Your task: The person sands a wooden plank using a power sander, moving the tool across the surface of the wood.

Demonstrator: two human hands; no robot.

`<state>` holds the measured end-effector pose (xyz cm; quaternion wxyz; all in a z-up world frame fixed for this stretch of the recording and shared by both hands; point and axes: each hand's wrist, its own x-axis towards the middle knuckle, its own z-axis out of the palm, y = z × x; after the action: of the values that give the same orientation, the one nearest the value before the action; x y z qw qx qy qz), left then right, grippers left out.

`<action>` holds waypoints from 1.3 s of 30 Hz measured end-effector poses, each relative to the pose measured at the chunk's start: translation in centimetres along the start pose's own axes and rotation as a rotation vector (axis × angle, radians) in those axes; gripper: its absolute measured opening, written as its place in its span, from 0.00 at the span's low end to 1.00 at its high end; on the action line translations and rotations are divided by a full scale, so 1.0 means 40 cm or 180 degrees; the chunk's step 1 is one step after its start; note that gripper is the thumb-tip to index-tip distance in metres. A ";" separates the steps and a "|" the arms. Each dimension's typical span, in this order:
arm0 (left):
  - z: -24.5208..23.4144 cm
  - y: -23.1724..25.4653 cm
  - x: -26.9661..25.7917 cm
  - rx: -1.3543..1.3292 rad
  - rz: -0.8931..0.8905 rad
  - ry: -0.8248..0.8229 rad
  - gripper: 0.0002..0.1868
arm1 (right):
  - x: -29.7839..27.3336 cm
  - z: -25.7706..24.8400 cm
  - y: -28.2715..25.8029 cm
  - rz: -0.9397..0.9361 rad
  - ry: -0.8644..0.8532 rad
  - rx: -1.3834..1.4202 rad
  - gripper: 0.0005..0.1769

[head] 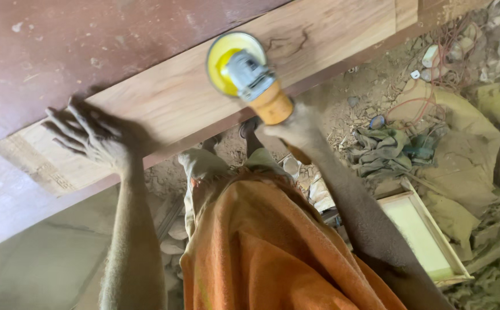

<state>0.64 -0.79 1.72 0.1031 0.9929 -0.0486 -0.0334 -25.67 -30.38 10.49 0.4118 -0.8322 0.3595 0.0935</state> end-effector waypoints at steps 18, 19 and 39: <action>0.042 -0.062 -0.021 0.0257 0.0408 0.0344 0.33 | 0.114 -0.500 0.321 0.2150 0.0792 0.0709 0.27; 0.044 -0.073 -0.021 0.0357 0.0441 0.0289 0.32 | 0.116 -0.509 0.331 0.2051 0.0882 0.0873 0.27; 0.031 -0.023 -0.009 0.0339 0.0293 0.0295 0.35 | 0.104 -0.416 0.214 0.1333 0.0384 0.0363 0.25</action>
<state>0.26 -0.12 0.32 0.0538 0.9942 -0.0911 0.0200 -30.76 -48.54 14.03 0.4075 -0.7188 0.5531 0.1065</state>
